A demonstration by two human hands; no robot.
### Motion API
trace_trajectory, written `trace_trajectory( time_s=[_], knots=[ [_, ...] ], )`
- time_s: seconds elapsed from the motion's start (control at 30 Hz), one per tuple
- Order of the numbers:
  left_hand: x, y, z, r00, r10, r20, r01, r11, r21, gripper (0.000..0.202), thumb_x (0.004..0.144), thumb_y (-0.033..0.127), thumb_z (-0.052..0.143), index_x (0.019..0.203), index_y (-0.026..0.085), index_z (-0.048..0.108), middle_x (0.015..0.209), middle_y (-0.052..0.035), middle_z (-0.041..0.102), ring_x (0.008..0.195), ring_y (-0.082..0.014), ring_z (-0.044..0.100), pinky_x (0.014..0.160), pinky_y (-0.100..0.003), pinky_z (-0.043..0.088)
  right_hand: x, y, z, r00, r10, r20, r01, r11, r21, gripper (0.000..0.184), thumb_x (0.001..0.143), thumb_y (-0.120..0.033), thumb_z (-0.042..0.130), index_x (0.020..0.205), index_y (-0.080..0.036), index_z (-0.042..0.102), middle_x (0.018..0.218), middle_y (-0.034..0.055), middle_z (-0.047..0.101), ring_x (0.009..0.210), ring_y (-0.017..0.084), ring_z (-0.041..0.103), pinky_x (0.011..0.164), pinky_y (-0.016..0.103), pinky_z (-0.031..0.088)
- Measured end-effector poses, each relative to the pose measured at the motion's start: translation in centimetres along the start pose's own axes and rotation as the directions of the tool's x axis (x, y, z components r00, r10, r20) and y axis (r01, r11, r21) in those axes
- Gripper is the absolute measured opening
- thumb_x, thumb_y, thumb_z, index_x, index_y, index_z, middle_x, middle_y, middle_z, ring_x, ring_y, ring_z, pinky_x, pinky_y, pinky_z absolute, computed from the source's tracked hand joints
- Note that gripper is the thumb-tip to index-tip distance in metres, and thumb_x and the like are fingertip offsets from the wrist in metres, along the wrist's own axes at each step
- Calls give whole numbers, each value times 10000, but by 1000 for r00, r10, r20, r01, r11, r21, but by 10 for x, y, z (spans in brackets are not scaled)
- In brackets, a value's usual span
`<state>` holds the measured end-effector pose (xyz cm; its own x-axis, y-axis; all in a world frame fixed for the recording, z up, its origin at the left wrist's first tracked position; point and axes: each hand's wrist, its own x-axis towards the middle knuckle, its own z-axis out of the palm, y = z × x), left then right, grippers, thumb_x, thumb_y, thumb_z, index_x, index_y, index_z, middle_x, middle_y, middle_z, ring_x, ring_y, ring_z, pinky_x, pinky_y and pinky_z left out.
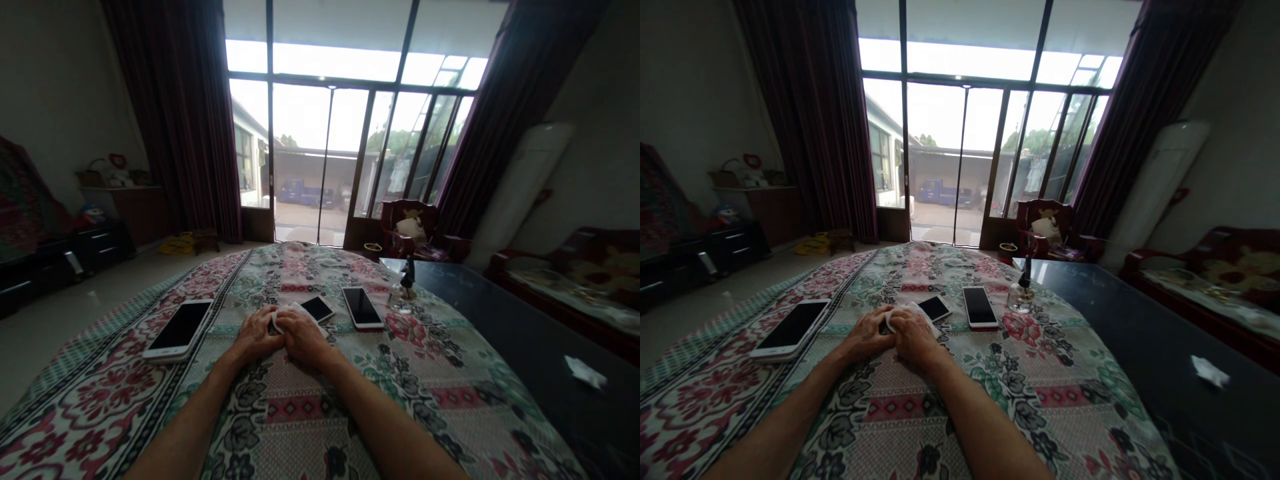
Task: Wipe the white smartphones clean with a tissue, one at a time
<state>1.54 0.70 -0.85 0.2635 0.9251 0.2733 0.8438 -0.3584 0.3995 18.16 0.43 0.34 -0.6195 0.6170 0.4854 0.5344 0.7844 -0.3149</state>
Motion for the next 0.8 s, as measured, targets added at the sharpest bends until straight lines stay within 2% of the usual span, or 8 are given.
trace_trajectory(
  time_s=[0.1,0.23,0.43,0.5,0.57,0.67,0.8],
  knots=[
    [0,-1,0,1000,12,3,-12,1000,2,551,749,420,645,1237,166,609,1390,-120,531,1293,-283,472,1092,-386,329,1,4,-3,999,5,32,-4,1000,-18,243,877,-84,454,971,-199,646,1110,47,656,1072,178,535,979,299,357],
    [1,-1,0,1000,-2,15,2,1000,22,627,728,474,666,1262,155,588,1407,-135,514,1313,-297,451,1098,-399,320,0,17,-13,977,212,32,-205,968,-144,250,910,-138,434,1021,-216,644,1163,48,639,1104,183,522,980,307,349],
    [2,1,-2,999,-10,30,9,999,35,613,723,516,667,1221,163,616,1404,-130,519,1320,-294,448,1100,-375,318,-5,45,-30,868,494,-47,-487,830,-270,319,942,-169,376,1128,-229,627,1315,60,580,1218,192,476,1001,307,325],
    [2,2,-2,1000,-13,29,12,999,36,617,718,518,671,1219,162,617,1404,-131,519,1320,-296,448,1100,-376,318,-7,51,-34,831,553,-64,-546,787,-286,338,937,-171,381,1181,-214,611,1363,74,550,1235,200,470,1015,308,314],
    [1,2,-3,1000,-16,27,15,999,35,618,714,514,674,1220,164,617,1404,-132,519,1320,-293,449,1101,-373,317,-8,52,-35,814,577,-68,-569,768,-295,353,927,-162,389,1204,-204,603,1381,85,535,1238,204,471,1019,307,312],
    [1,3,-3,999,-24,21,23,999,32,612,711,510,676,1218,171,621,1402,-134,522,1319,-297,450,1102,-386,317,-7,46,-34,836,546,-59,-536,790,-298,346,914,-149,396,1180,-194,613,1359,95,549,1229,210,471,1022,317,313],
    [0,3,-3,1000,-20,6,20,1000,17,600,702,505,684,1201,174,635,1392,-130,534,1307,-310,463,1094,-403,331,-4,27,-23,904,426,-13,-415,873,-254,319,913,-135,397,1120,-199,631,1294,87,584,1182,210,484,1017,332,320]
  ],
)
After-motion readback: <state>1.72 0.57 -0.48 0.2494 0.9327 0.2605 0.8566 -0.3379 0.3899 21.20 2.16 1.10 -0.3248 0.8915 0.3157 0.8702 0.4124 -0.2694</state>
